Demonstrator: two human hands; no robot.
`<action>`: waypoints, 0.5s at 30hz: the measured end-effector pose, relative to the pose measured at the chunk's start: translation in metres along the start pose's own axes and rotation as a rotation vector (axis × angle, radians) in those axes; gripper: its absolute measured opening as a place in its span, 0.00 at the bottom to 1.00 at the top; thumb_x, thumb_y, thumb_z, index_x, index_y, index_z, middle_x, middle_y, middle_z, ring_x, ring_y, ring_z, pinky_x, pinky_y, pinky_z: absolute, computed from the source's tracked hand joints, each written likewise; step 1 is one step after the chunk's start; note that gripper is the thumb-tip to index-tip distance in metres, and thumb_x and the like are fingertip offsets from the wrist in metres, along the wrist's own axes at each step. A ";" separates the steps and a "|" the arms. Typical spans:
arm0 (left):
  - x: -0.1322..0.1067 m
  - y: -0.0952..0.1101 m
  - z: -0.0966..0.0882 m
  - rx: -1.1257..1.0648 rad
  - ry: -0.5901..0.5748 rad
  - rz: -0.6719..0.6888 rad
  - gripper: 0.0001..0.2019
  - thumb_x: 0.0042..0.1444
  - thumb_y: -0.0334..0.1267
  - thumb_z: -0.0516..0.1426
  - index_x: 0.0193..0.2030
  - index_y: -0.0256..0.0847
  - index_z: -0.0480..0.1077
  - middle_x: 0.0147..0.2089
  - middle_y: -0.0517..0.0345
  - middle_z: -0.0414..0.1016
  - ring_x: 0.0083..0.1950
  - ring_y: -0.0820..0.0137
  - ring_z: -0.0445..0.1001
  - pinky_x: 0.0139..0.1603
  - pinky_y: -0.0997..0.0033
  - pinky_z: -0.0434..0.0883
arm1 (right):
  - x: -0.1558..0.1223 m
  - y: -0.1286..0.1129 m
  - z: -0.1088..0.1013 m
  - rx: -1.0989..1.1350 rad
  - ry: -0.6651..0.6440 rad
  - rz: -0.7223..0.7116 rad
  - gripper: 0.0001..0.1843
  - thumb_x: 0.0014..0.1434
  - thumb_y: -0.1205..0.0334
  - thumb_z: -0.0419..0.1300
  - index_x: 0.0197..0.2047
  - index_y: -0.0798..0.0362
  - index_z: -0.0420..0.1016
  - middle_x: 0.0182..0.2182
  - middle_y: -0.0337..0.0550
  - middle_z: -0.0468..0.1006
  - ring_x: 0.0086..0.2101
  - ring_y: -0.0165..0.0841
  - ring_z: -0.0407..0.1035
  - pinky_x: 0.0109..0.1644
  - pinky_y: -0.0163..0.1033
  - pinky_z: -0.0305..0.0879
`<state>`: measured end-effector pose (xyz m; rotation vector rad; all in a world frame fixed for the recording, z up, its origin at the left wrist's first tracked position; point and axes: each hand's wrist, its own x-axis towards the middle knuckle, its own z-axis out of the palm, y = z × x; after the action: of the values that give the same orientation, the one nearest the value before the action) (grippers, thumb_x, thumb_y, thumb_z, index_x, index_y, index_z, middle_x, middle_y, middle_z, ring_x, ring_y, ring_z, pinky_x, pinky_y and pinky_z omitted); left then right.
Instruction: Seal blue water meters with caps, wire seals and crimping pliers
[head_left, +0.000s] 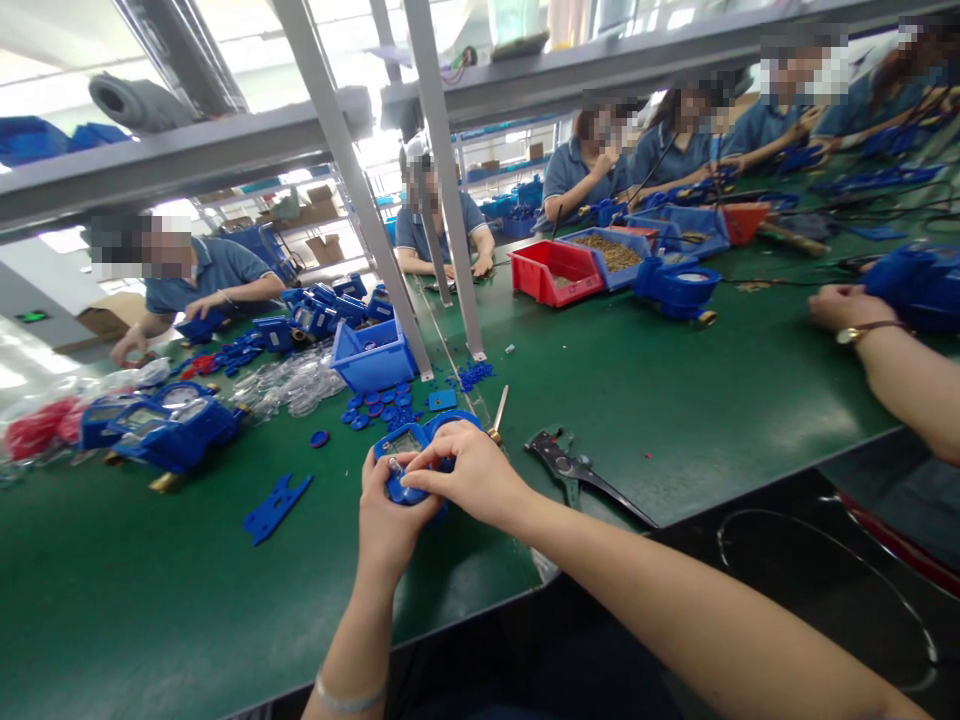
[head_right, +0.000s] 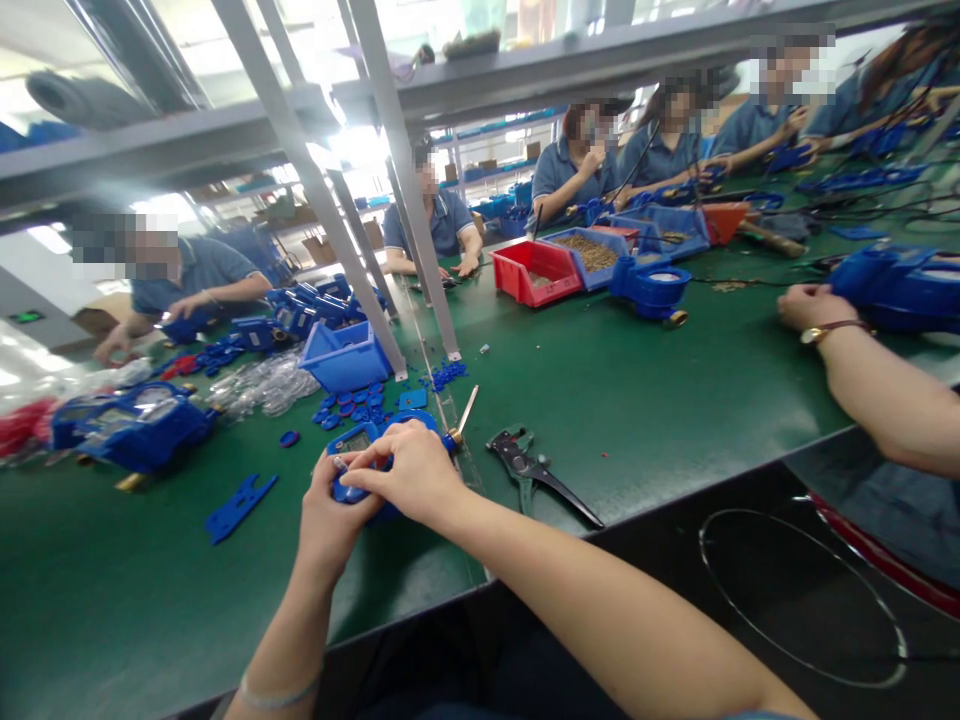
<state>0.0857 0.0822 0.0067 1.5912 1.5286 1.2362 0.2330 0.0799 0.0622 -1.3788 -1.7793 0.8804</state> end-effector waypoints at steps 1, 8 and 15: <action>0.000 0.000 0.000 0.000 -0.003 0.003 0.17 0.39 0.41 0.63 0.40 0.43 0.74 0.53 0.52 0.71 0.67 0.54 0.63 0.70 0.50 0.59 | 0.000 0.001 -0.001 0.017 -0.010 0.000 0.12 0.52 0.51 0.69 0.38 0.47 0.84 0.34 0.40 0.74 0.43 0.27 0.62 0.50 0.32 0.55; 0.000 0.001 -0.001 -0.005 -0.015 -0.006 0.18 0.38 0.39 0.63 0.40 0.43 0.74 0.55 0.52 0.70 0.66 0.57 0.64 0.68 0.55 0.62 | 0.003 0.001 -0.010 0.105 -0.085 -0.029 0.14 0.49 0.59 0.71 0.41 0.50 0.84 0.33 0.39 0.75 0.37 0.23 0.65 0.43 0.29 0.58; 0.001 -0.001 -0.001 -0.006 -0.033 -0.034 0.23 0.40 0.48 0.68 0.42 0.44 0.73 0.58 0.51 0.67 0.68 0.53 0.60 0.71 0.48 0.57 | 0.005 0.001 -0.022 0.254 -0.118 0.048 0.14 0.55 0.57 0.66 0.44 0.52 0.83 0.37 0.39 0.79 0.35 0.23 0.67 0.40 0.29 0.59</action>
<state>0.0842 0.0830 0.0067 1.5674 1.5235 1.1893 0.2513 0.0874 0.0737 -1.2308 -1.6588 1.1912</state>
